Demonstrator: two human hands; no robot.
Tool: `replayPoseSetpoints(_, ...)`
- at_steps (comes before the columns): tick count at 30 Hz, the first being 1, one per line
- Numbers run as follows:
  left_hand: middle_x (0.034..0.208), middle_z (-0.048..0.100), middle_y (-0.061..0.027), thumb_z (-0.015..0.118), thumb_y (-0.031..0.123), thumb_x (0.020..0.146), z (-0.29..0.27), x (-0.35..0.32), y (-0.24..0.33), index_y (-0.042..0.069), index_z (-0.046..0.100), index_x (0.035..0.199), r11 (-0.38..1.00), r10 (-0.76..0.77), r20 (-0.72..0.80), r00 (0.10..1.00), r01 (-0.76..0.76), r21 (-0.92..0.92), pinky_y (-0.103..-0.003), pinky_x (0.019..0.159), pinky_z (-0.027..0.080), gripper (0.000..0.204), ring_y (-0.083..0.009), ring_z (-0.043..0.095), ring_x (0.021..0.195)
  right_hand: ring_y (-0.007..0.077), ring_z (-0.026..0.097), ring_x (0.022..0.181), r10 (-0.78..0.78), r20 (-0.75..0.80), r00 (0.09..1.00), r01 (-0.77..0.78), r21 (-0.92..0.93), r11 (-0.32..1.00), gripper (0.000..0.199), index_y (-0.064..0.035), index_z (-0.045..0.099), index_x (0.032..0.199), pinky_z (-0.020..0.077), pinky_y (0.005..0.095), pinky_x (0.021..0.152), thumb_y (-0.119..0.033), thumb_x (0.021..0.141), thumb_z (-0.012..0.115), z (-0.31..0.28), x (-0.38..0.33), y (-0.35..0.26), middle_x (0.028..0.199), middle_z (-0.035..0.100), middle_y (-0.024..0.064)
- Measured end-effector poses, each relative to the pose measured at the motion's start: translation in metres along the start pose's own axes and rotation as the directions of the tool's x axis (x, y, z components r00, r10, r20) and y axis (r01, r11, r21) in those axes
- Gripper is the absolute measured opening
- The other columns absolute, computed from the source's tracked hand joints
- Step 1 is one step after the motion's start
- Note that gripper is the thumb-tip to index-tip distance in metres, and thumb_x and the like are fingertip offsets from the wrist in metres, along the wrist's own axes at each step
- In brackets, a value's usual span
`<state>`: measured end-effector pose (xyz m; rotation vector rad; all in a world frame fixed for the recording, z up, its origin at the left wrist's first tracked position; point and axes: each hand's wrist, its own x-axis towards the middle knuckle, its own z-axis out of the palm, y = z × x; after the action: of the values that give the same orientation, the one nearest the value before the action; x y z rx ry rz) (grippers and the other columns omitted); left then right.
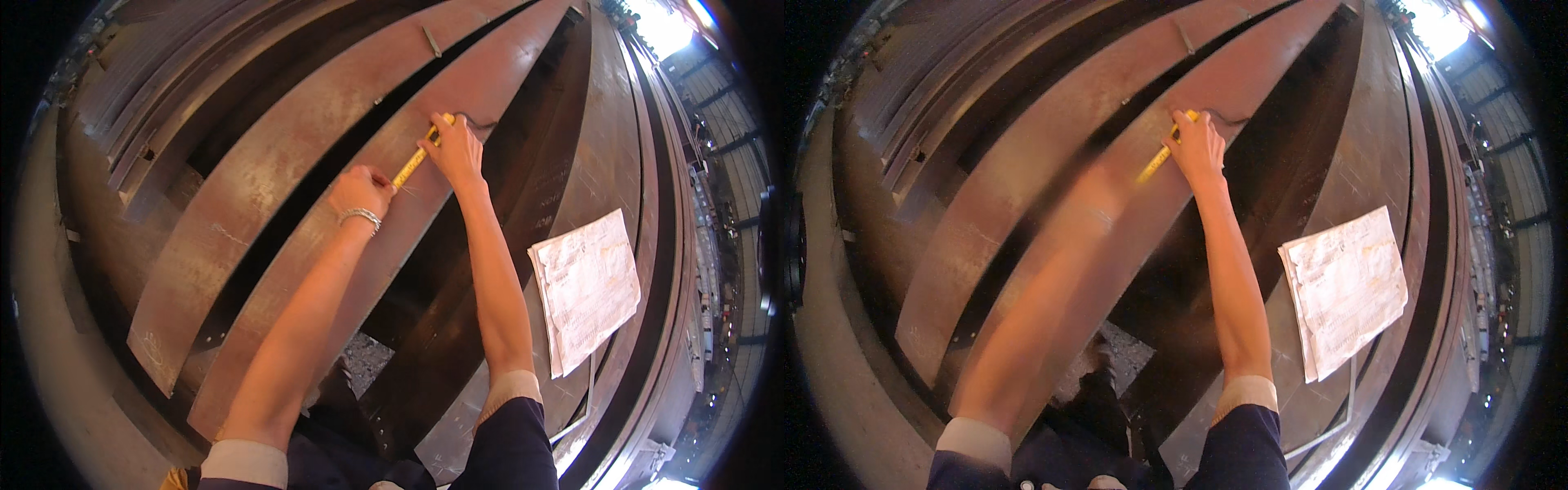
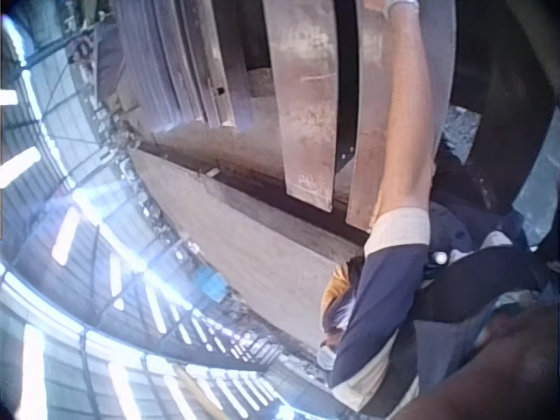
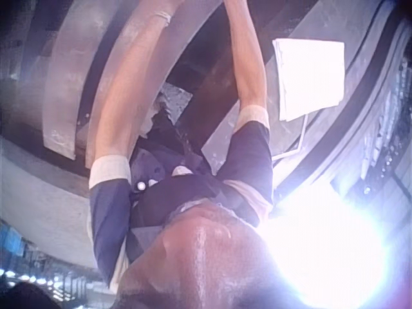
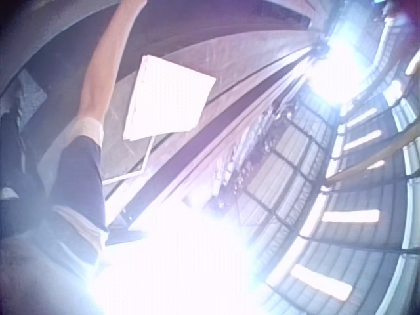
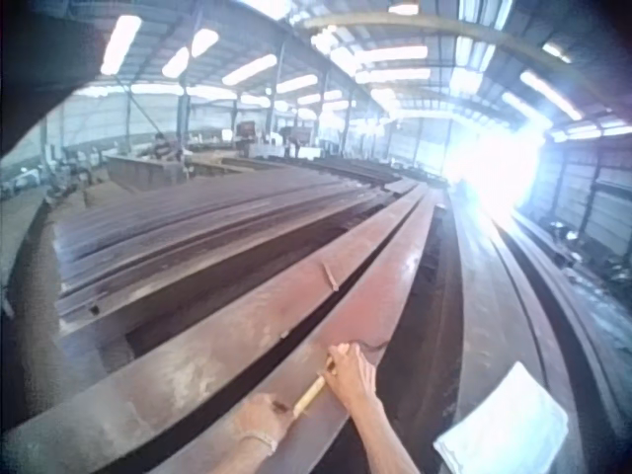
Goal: The person measures lengths on large metal plates using a tape measure and marks them with a marker. They then use a square ruler to draw perpendicular lines on the plates. The person works alongside another worker in a metal fabrication workshop.
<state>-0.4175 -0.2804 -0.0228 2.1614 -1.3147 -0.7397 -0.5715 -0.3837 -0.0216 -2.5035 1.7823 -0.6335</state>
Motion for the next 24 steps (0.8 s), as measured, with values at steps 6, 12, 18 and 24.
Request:
replayPoseSetpoints(6, 0.089, 0.072, -0.0043, 0.077, 0.028, 0.073, -0.029, -0.023, -0.019, 0.016, 0.072, 0.094, 0.985, 0.137, -0.047, 0.989, -0.142, -0.1, -0.036, 0.075, 0.053, 0.025, -0.0236, 0.068, 0.087, 0.0355, 0.064, 0.092, 0.015, 0.053, 0.998, -0.014, -0.022, 1.0, 0.05, -0.0216, 0.058, 0.12, 0.0519, 0.0454, 0.075, -0.031, 0.075, 0.077, -0.005, 0.004, -0.009, 0.107, 0.057, 0.0178)
replayPoseSetpoints(12, 0.087, 0.07, -0.0075, 0.074, 0.02, 0.078, -0.122, -0.116, -0.126, 0.007, 0.068, 0.096, 0.943, 0.186, -0.047, 0.981, -0.192, -0.271, -0.029, 0.072, 0.052, 0.022, -0.0173, 0.067, 0.079, 0.0359, 0.064, 0.095, 0.058, 0.107, 0.993, -0.048, -0.094, 0.994, 0.049, -0.0207, 0.057, 0.119, 0.0514, 0.0459, 0.078, -0.038, 0.076, 0.075, -0.006, 0.003, 0.01, 0.108, 0.057, 0.0173)
replayPoseSetpoints(18, 0.081, 0.07, -0.0057, 0.074, 0.018, 0.08, -0.233, -0.274, -0.27, 0.007, 0.071, 0.091, 0.937, -0.265, -0.206, 0.942, 0.202, -0.284, -0.027, 0.064, 0.049, 0.016, -0.0113, 0.062, 0.068, 0.0333, 0.064, 0.099, -0.078, 0.104, 0.991, 0.08, -0.014, 0.997, 0.062, -0.018, 0.06, 0.121, 0.0498, 0.0442, 0.082, -0.053, 0.072, 0.075, -0.016, 0.009, 0.008, 0.106, 0.066, 0.0137)
replayPoseSetpoints(24, 0.077, 0.069, -0.0064, 0.071, 0.028, 0.084, -0.274, -0.376, -0.36, 0.006, 0.07, 0.09, 0.88, -0.473, -0.429, 0.769, 0.394, -0.266, -0.027, 0.064, 0.05, 0.023, -0.012, 0.062, 0.066, 0.0338, 0.065, 0.082, -0.227, 0.269, 0.936, 0.228, 0.029, 0.973, 0.043, -0.0127, 0.061, 0.098, 0.0497, 0.0441, 0.069, -0.044, 0.073, 0.077, -0.038, 0.006, -0.035, 0.084, 0.069, 0.0102)
